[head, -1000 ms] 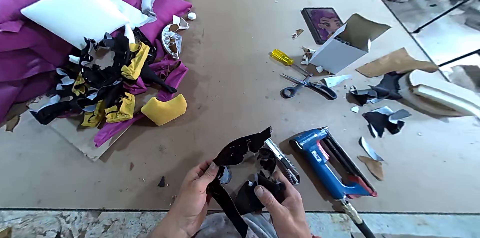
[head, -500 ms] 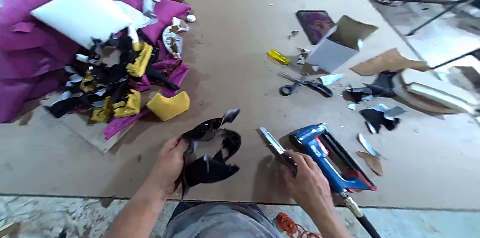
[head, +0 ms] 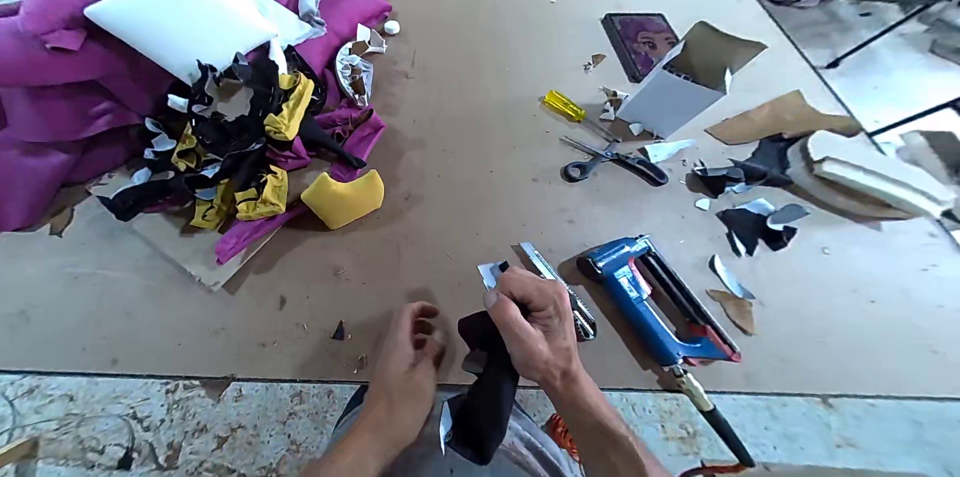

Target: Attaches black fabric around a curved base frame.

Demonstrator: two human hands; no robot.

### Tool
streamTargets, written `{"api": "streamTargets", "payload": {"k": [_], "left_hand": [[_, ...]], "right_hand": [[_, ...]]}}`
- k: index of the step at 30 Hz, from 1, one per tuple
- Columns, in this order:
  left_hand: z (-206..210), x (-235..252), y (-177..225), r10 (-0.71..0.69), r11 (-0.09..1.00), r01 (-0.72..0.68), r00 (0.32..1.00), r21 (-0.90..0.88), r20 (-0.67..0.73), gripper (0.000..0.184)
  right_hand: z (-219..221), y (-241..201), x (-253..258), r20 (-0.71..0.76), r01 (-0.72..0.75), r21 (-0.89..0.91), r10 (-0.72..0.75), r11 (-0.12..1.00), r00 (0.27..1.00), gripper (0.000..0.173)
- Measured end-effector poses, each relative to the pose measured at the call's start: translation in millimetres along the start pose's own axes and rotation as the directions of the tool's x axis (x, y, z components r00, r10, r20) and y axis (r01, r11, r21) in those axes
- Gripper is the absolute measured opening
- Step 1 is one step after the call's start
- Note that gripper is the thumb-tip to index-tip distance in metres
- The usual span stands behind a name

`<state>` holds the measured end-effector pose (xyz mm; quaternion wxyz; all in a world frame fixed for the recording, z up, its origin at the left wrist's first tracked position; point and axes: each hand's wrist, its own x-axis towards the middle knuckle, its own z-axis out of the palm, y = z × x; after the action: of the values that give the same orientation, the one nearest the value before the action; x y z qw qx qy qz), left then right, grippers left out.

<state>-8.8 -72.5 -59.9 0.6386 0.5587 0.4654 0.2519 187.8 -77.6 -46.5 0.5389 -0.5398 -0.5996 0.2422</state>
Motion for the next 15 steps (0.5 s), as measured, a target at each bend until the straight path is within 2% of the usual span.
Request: {"api": "streamTargets", "payload": {"k": [1,3,5,9,11,13,15], "left_hand": [[-5,3,5,0.057,0.998,-0.056,0.998,-0.036,0.034,0.034],[-10,4,18,0.112,0.990,-0.091,0.970,-0.104,0.216,0.047],[-6,8,29,0.173,0.985,-0.157,0.944,-0.078,0.281,0.048],[-1,23,56,0.284,0.958,-0.284,0.935,-0.030,0.214,0.038],[-2,31,63,0.288,0.956,-0.293,0.941,0.004,0.181,0.043],[0,43,63,0.317,0.936,-0.329,0.942,0.127,0.111,0.053],[1,63,56,0.377,0.918,-0.383,0.923,0.099,0.077,0.051]], "right_hand": [[-1,0,4,-0.025,0.004,0.013,-0.003,1.000,1.000,0.045],[-1,0,14,-0.073,0.062,0.095,-0.055,0.994,0.996,0.045],[1,4,29,-0.094,0.139,0.270,-0.117,0.953,0.989,0.043],[11,24,57,-0.141,0.220,0.533,-0.170,0.817,0.975,0.040],[16,31,65,-0.149,0.220,0.601,-0.163,0.769,0.975,0.042],[23,37,71,-0.127,0.146,0.656,-0.082,0.740,0.988,0.044],[32,46,76,-0.110,0.004,0.698,0.102,0.716,0.989,0.043]]}}
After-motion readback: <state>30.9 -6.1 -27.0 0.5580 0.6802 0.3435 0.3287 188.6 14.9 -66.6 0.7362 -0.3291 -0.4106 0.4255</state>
